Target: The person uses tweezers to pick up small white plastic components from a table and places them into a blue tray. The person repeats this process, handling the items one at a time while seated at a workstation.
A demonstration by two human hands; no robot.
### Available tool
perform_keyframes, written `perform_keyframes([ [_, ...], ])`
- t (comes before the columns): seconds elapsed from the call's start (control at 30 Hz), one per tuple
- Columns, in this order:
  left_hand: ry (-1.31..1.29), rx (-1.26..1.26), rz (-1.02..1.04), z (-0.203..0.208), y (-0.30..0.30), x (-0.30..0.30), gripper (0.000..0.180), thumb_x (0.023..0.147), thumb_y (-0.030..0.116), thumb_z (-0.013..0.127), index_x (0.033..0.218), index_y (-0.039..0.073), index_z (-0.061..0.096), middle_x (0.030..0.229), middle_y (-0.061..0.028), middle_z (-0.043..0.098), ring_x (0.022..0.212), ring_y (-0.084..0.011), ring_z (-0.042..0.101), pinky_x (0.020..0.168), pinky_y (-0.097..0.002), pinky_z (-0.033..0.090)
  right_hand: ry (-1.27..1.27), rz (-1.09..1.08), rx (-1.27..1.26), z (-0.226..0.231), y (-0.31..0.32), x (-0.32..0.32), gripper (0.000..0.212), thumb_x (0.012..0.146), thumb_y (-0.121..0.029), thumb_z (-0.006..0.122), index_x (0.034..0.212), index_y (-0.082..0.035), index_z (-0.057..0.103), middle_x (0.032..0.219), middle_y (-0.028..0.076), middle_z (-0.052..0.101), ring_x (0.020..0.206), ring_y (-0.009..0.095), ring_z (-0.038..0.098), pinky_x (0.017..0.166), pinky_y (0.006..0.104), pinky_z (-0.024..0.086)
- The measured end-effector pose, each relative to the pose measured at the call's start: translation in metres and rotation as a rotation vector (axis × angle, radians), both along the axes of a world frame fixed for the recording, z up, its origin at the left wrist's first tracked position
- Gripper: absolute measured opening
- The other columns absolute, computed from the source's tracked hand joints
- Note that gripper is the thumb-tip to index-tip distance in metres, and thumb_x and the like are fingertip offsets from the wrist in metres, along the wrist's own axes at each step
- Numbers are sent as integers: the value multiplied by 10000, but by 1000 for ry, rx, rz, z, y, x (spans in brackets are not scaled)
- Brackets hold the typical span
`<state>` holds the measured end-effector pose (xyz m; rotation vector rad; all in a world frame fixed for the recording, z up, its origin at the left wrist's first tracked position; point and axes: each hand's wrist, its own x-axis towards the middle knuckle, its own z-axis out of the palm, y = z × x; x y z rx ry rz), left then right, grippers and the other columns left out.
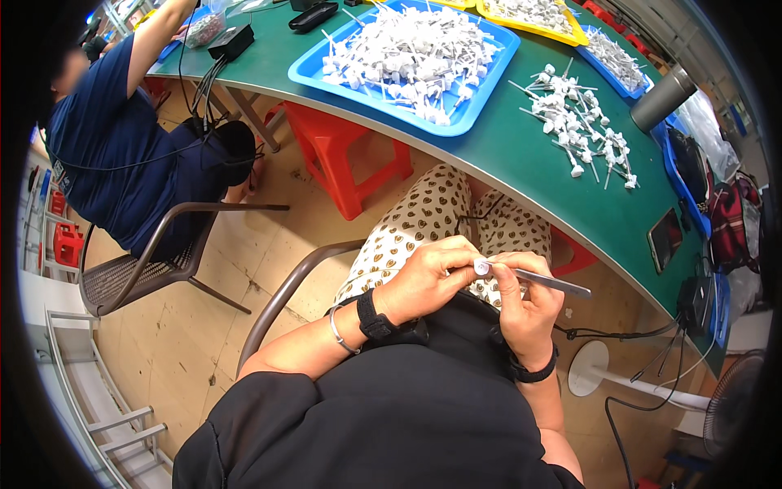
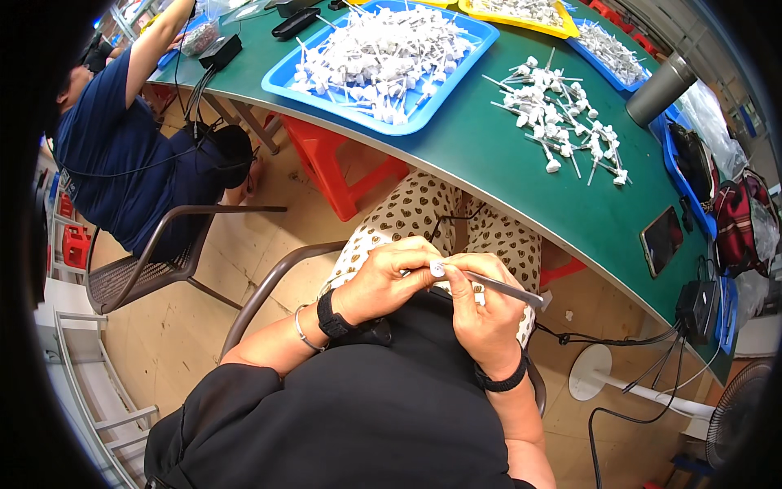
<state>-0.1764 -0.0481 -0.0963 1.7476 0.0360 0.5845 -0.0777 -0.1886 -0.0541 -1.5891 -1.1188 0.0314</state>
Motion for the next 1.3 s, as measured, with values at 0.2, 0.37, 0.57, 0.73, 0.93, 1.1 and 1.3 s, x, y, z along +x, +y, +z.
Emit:
perform_keyframes([
  [0.2, 19, 59, -42, -2, 2, -1, 100, 902, 16, 684, 999, 6, 706, 874, -67, 648, 762, -170, 625, 660, -285, 507, -247, 88, -122, 19, -1, 4, 95, 845, 30, 701, 914, -7, 648, 842, 110, 683, 717, 275, 650, 632, 337, 520],
  [0.37, 28, 22, -42, 0, 5, 0, 109, 886, 20, 695, 994, 14, 708, 872, -70, 652, 768, -187, 627, 670, -299, 504, -241, 162, -122, 19, -1, 11, 104, 862, 31, 703, 947, 11, 647, 883, 108, 687, 757, 234, 674, 675, 316, 543],
  [0.57, 36, -125, -78, 3, 8, 1, 130, 944, 31, 643, 1039, -28, 709, 939, -70, 664, 773, -126, 653, 672, -257, 541, 485, 88, 147, 4, -6, 5, 133, 936, 0, 664, 1044, 60, 615, 1018, 126, 677, 901, 176, 687, 795, 298, 579],
  [0.73, 55, -151, -57, 5, 6, 1, 163, 974, 55, 611, 1074, -28, 709, 958, -74, 661, 790, -124, 654, 693, -260, 551, 538, 105, 174, 3, -4, 6, 164, 957, -9, 635, 1094, 59, 574, 1013, 139, 675, 918, 186, 694, 835, 305, 591],
  [0.93, 64, -90, -7, 7, 5, 1, 174, 986, 88, 608, 1073, -22, 711, 946, -67, 657, 756, -121, 639, 683, -263, 550, 570, 109, 183, 1, -5, 7, 160, 964, -19, 629, 1095, 55, 574, 1011, 131, 680, 896, 176, 697, 824, 292, 590],
  [1.1, 68, -91, -7, 7, 4, 1, 139, 965, 46, 615, 1048, -19, 706, 943, -65, 659, 762, -119, 647, 689, -256, 554, 509, 122, 167, 0, -3, 4, 152, 953, -13, 645, 1077, 59, 592, 1010, 129, 685, 895, 176, 701, 808, 279, 575],
  [1.3, 68, -99, 19, 6, 2, 0, 133, 926, -20, 622, 1033, -21, 700, 941, -62, 662, 770, -114, 656, 698, -244, 558, 259, 67, 137, -11, -2, 3, 112, 907, -11, 701, 1001, 24, 651, 996, 127, 693, 804, 178, 665, 720, 286, 548],
])
